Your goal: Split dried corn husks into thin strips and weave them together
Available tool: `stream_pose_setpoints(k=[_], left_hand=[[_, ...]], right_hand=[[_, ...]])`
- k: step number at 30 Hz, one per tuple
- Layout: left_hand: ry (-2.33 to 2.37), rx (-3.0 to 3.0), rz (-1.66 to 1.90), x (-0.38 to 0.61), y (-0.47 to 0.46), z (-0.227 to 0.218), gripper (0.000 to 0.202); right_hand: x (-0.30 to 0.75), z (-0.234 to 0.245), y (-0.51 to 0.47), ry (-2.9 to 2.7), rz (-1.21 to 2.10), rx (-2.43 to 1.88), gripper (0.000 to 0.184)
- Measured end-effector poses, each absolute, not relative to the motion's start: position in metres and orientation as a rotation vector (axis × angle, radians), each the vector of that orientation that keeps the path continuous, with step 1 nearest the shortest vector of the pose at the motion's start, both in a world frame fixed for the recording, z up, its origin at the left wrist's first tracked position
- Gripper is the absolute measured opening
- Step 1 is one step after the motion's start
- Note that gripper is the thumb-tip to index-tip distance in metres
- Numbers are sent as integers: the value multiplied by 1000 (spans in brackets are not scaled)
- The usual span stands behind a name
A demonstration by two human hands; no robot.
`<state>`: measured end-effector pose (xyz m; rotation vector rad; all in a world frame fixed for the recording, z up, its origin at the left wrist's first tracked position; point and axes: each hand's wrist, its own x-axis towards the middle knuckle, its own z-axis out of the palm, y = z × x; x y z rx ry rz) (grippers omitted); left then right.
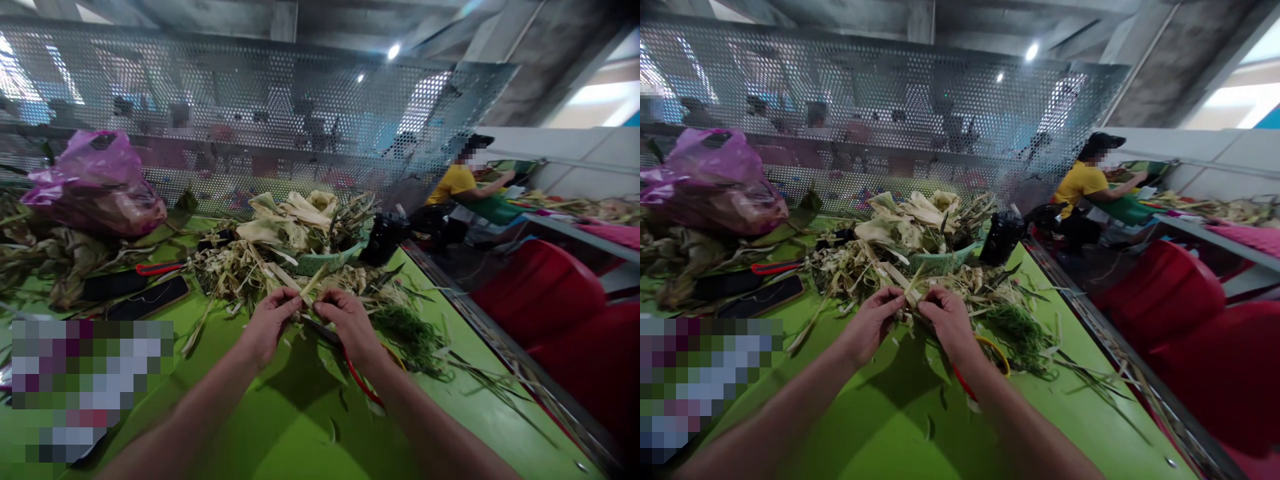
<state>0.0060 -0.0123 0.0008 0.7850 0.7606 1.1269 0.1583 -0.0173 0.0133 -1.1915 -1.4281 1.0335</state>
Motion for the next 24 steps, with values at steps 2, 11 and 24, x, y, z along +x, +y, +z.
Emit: stream_pose_setpoints(k=[2,11,24], left_hand=[[769,764,1143,6,-12,0,22],[729,761,1047,2,-9,0,18],[642,887,876,1,-11,0,22]], right_hand=[[156,10,-18,-1409,1192,-1175,5],[162,18,-15,-1367,1114,-1108,15],[166,22,-17,-1196,1174,-1005,14]])
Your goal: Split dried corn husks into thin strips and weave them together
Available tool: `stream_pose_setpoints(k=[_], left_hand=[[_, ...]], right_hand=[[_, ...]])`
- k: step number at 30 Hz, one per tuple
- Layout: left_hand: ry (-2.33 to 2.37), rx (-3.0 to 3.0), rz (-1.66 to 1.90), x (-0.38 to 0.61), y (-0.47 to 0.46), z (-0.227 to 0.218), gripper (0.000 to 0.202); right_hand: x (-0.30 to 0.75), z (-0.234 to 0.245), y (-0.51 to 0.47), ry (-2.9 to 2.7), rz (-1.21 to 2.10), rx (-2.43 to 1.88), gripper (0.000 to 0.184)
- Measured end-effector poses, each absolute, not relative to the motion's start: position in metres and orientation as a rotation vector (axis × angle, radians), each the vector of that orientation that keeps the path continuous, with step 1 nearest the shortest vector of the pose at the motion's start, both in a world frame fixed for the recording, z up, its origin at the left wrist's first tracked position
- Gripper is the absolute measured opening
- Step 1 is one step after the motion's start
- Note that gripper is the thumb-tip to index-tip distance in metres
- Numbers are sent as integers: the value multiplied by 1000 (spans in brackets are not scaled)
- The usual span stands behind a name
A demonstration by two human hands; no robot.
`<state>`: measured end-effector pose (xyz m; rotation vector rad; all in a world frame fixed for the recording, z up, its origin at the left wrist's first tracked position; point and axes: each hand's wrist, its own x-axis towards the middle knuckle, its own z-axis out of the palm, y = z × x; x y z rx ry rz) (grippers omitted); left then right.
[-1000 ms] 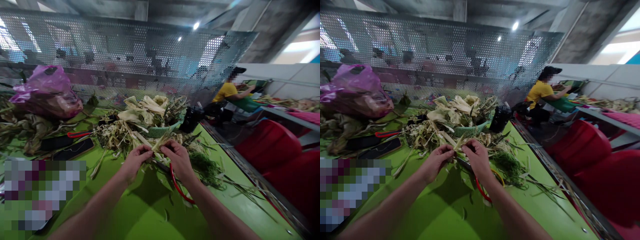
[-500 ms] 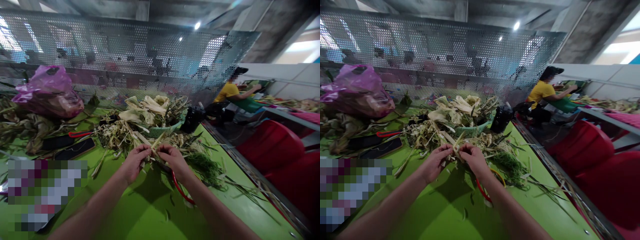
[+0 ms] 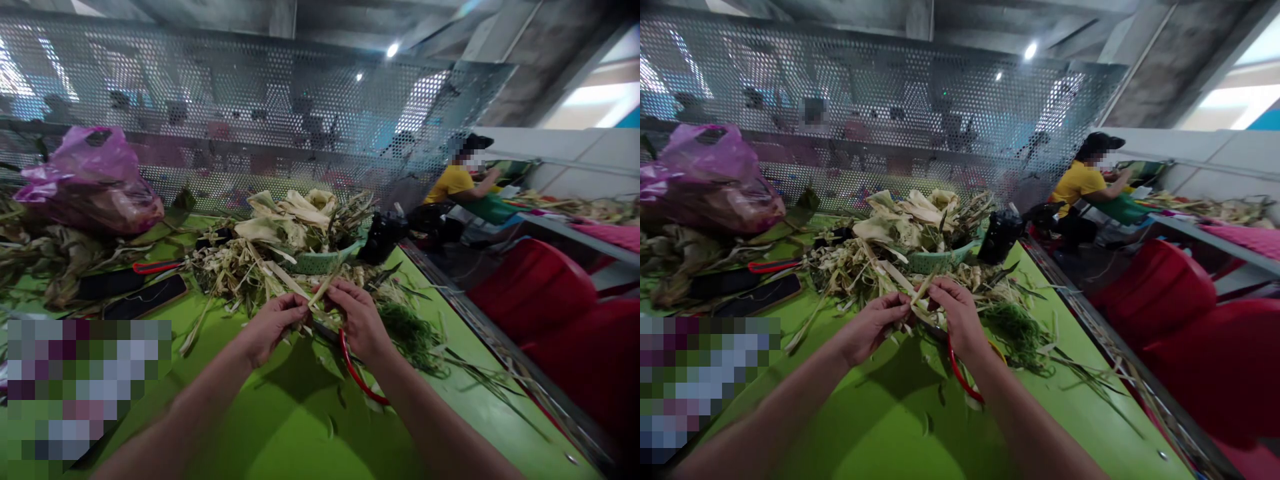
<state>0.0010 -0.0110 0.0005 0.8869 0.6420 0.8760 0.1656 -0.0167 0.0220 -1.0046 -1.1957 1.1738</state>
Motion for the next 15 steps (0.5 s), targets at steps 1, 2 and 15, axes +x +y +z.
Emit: stream_pose_setpoints(k=[1,2,15], left_hand=[[641,898,869,1,-11,1,23],[645,914,862,1,-11,1,23],[655,1237,803,0,-13,8,25]], right_hand=[[165,23,-17,-1154,1225,-997,13],[164,23,-16,-1111,1270,-989,11],[156,6,-10,-1142,1362,-1103,19]])
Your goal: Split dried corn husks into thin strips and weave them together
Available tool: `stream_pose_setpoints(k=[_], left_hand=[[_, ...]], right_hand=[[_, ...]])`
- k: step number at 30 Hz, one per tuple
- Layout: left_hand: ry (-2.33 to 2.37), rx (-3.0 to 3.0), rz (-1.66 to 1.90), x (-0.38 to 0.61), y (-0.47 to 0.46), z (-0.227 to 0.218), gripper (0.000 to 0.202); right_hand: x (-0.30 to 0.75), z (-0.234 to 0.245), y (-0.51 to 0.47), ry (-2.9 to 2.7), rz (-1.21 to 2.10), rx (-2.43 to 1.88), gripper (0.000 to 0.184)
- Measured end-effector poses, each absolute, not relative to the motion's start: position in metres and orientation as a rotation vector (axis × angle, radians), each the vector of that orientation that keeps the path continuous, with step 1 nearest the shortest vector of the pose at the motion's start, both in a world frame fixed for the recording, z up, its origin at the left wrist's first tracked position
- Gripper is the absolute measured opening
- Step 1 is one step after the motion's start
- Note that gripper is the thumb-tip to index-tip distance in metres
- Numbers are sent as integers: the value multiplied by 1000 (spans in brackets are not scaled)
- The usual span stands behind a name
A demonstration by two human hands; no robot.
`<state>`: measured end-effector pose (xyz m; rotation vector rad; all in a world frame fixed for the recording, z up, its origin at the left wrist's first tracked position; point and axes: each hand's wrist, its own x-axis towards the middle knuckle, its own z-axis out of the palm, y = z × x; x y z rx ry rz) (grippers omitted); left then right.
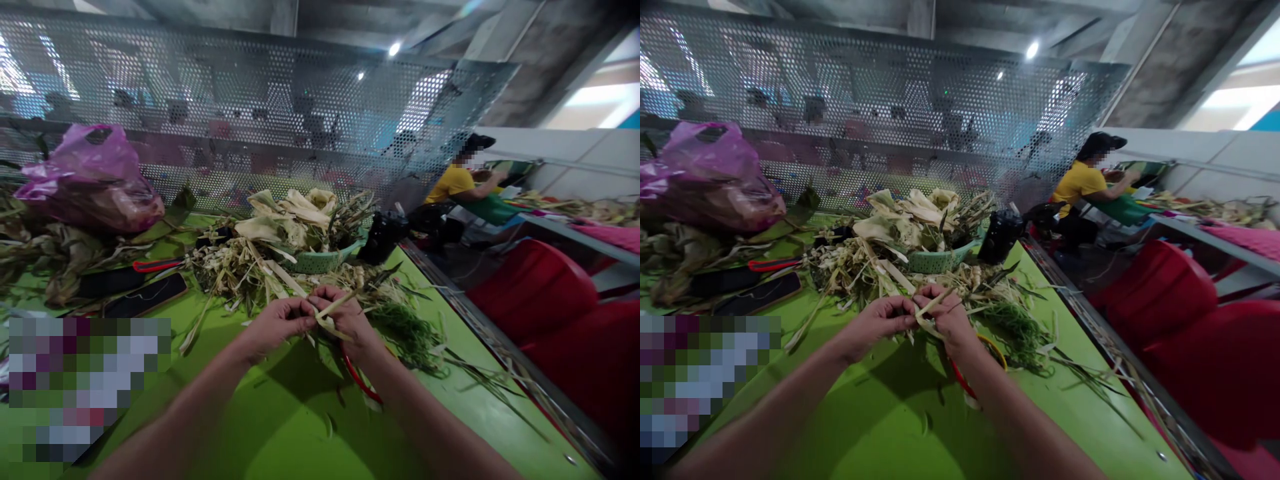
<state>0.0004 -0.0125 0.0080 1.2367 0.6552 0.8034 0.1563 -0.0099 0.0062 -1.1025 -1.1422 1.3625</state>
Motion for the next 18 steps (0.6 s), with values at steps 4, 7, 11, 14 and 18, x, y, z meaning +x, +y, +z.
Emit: stream_pose_setpoints(k=[4,7,11,14,18], left_hand=[[749,1264,856,1,-9,2,25],[805,1307,869,1,-9,1,22],[846,1287,854,1,-10,4,21],[831,1275,871,0,-11,5,21],[819,1326,886,0,-10,3,25]], right_hand=[[156,9,-11,-1096,1307,-1041,21],[159,12,-12,-1135,1269,-1016,21],[162,13,-12,-1133,1231,-1016,19],[163,12,-11,-1103,1278,-956,19],[160,13,-12,-1130,1298,-938,19]])
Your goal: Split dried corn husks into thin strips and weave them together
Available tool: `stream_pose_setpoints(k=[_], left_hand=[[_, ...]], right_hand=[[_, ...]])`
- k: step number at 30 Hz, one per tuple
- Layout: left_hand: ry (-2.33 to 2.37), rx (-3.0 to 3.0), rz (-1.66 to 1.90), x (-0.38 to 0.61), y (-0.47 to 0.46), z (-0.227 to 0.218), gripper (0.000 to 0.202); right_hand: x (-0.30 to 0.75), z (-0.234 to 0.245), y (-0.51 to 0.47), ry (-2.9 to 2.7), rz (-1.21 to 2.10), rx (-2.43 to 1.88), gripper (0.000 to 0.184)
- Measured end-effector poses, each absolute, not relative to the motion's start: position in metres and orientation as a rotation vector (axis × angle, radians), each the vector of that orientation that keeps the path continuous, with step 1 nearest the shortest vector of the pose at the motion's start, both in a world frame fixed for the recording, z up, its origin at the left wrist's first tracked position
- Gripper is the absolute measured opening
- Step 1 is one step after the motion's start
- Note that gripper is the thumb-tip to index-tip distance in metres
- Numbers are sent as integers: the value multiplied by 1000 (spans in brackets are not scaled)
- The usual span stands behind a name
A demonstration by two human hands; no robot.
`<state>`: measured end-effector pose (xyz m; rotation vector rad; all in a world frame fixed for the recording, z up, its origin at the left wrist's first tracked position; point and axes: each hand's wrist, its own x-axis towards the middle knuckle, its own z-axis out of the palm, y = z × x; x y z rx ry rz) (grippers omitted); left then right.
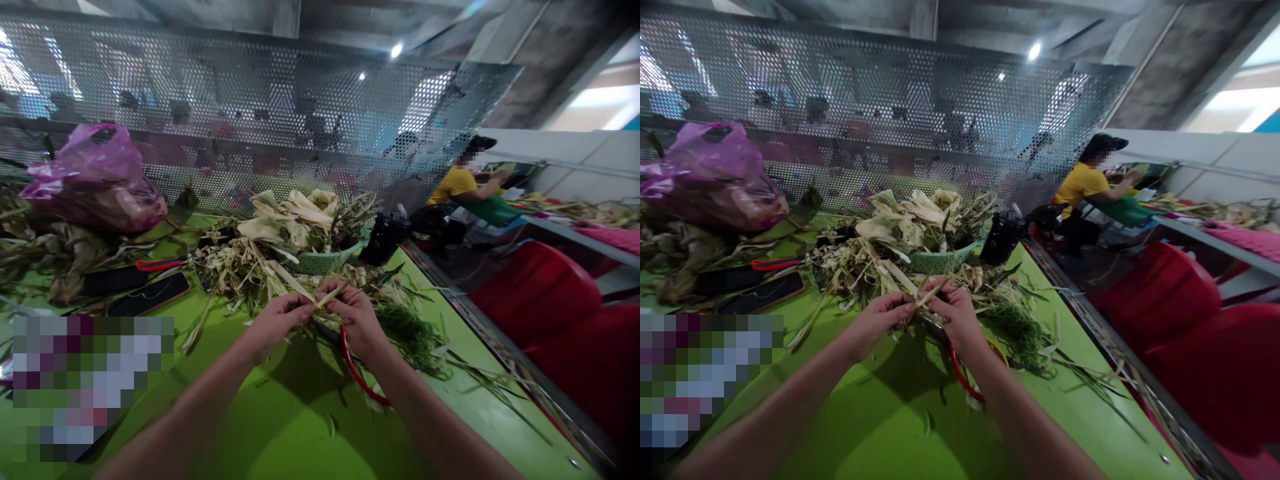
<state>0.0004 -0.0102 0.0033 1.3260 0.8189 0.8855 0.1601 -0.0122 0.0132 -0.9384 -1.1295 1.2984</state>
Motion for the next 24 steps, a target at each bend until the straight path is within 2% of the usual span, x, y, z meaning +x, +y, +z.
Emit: stream_pose_setpoints(k=[5,11,16,24], left_hand=[[825,1325,895,1,-9,4,27],[870,1260,999,0,-5,-1,27],[956,1390,1042,-1,-4,-2,23],[1041,1458,1036,1,-4,-1,15]], right_hand=[[160,16,-13,-1179,1148,-977,21],[164,19,-15,-1227,1043,-1028,14],[165,14,-14,-1267,928,-1109,19],[167,27,-19,-1662,259,-1146,7]])
